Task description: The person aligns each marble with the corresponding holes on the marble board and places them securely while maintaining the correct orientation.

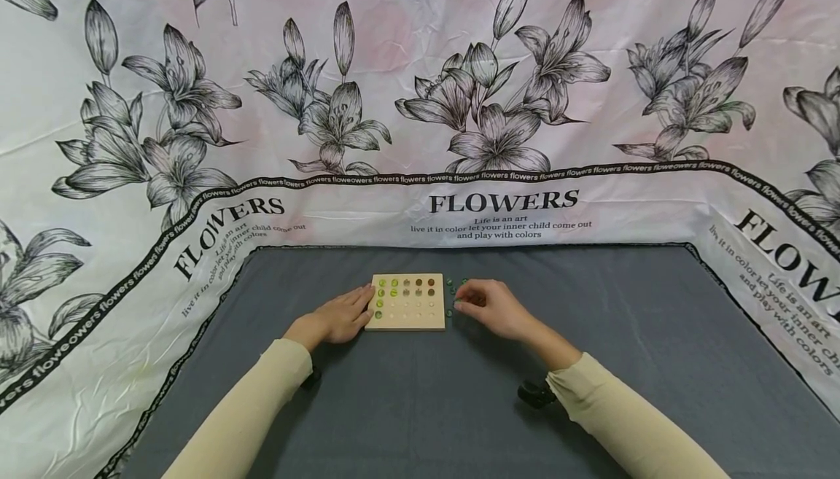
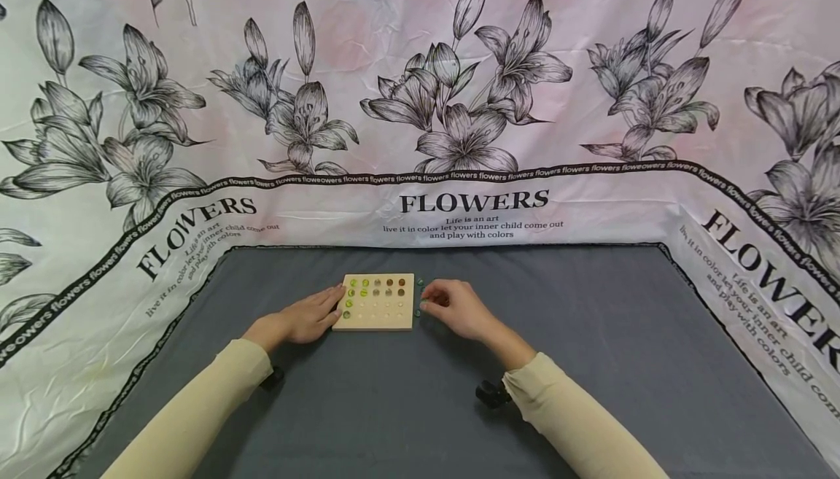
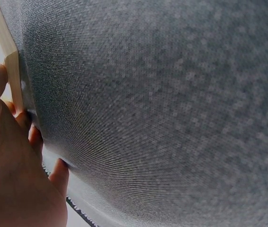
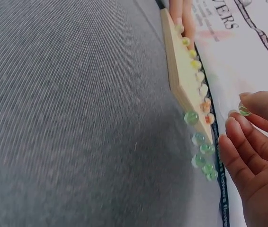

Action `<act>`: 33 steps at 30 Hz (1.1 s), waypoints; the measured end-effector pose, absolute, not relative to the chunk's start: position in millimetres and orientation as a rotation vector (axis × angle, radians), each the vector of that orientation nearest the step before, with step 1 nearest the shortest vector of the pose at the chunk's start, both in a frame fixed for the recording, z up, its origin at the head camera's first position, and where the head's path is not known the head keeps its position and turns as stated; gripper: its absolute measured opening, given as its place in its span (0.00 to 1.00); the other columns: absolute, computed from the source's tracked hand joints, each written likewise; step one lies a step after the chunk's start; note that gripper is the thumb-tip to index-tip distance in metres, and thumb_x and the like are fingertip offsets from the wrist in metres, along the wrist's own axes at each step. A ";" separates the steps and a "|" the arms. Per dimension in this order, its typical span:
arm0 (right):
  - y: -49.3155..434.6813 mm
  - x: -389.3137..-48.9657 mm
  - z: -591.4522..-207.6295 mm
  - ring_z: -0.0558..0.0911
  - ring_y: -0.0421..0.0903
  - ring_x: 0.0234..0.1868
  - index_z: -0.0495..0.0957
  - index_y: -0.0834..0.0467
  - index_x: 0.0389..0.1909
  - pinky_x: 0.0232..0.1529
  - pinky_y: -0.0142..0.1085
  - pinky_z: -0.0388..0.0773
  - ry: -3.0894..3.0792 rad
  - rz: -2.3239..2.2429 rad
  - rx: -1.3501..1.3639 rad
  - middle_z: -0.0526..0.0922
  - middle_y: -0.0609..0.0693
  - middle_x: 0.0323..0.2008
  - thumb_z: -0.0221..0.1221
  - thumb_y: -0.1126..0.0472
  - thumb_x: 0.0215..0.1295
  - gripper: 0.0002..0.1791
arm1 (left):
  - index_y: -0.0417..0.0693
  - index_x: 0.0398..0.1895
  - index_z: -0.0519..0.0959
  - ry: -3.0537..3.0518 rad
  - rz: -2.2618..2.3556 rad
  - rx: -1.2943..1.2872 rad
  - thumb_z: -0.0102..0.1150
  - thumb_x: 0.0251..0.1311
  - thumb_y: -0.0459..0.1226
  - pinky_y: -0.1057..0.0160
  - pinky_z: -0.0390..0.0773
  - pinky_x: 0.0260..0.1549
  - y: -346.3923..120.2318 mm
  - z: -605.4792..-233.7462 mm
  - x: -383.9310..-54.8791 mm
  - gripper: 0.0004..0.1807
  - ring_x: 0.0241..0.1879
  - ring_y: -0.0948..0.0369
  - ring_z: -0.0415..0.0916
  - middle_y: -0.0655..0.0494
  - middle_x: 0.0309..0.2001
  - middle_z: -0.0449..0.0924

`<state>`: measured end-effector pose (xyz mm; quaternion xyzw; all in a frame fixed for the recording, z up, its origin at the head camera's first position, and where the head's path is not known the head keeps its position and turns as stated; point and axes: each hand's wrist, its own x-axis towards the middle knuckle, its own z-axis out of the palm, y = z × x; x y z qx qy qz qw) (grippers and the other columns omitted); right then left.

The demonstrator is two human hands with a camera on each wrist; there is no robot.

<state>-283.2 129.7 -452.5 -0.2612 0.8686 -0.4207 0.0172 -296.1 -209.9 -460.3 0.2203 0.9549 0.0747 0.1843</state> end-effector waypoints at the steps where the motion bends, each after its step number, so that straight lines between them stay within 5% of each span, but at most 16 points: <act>1: 127.8 -283.3 -451.6 0.82 0.41 0.35 0.85 0.62 0.47 0.35 0.38 0.80 2.694 -1.312 -0.818 0.86 0.47 0.37 0.64 0.62 0.72 0.09 | 0.43 0.84 0.42 2.690 0.209 0.618 0.31 0.84 0.49 0.47 0.46 0.79 -209.7 -459.2 -295.9 0.34 0.82 0.49 0.39 0.45 0.83 0.40; 14: 108.9 -285.0 -447.6 0.82 0.41 0.35 0.84 0.64 0.49 0.36 0.36 0.80 2.647 -1.317 -0.888 0.86 0.48 0.37 0.63 0.63 0.72 0.10 | 0.40 0.83 0.44 2.675 0.220 0.630 0.32 0.84 0.47 0.45 0.48 0.78 -207.6 -449.6 -292.4 0.34 0.81 0.47 0.41 0.43 0.83 0.42; 33: 81.8 -298.4 -451.0 0.82 0.42 0.36 0.84 0.65 0.48 0.38 0.36 0.81 2.635 -1.301 -0.949 0.85 0.50 0.36 0.64 0.64 0.71 0.10 | 0.47 0.84 0.42 2.688 0.219 0.599 0.32 0.83 0.52 0.47 0.48 0.78 -214.2 -468.5 -306.5 0.36 0.82 0.51 0.40 0.49 0.83 0.40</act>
